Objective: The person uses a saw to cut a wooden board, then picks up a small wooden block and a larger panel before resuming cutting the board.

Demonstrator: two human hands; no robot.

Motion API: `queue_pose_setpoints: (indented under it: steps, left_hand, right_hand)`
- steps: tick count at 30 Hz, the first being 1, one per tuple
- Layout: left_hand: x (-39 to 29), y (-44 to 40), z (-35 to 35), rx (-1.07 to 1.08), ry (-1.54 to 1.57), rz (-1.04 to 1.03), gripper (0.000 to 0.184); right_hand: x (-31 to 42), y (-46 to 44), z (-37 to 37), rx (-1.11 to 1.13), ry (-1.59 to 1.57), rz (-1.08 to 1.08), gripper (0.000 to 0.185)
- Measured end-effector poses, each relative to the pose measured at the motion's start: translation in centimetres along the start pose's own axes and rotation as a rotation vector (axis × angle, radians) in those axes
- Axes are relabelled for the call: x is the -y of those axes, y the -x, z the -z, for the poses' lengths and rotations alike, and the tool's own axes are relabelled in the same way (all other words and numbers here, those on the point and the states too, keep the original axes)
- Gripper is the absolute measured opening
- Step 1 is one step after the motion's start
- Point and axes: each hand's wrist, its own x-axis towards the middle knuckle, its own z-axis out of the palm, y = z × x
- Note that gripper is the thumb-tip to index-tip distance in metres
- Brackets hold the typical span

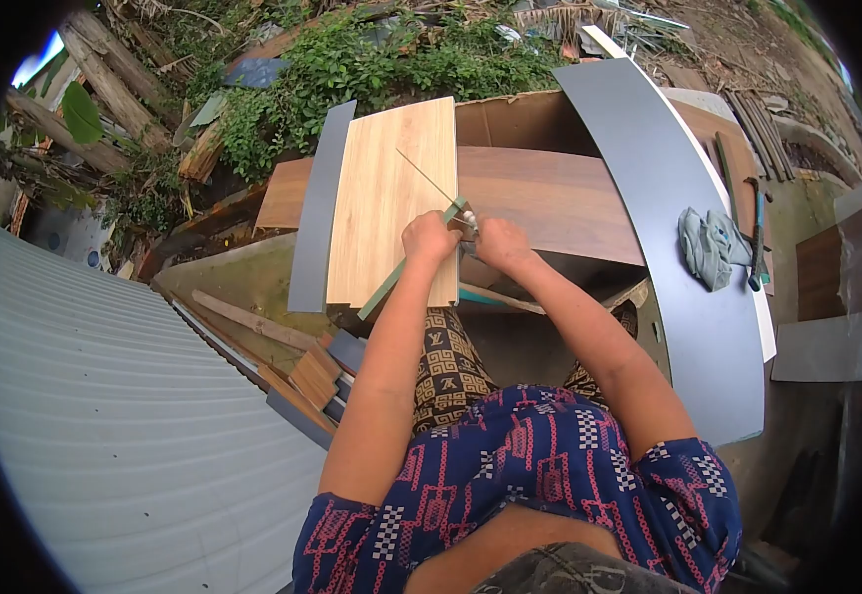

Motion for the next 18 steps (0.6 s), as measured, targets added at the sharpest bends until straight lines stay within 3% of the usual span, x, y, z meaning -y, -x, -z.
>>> queue_pose_setpoints:
  steps: [10,18]
  left_hand:
    - [0.3,-0.1,0.4,0.020,0.008,-0.017,0.038]
    - [0.5,-0.2,-0.8,-0.025,-0.018,-0.048,0.040]
  right_hand:
    - [-4.1,9.6,0.7,0.046,0.085,-0.044,0.022]
    - [-1.8,3.9,0.7,0.044,0.067,-0.014,0.020]
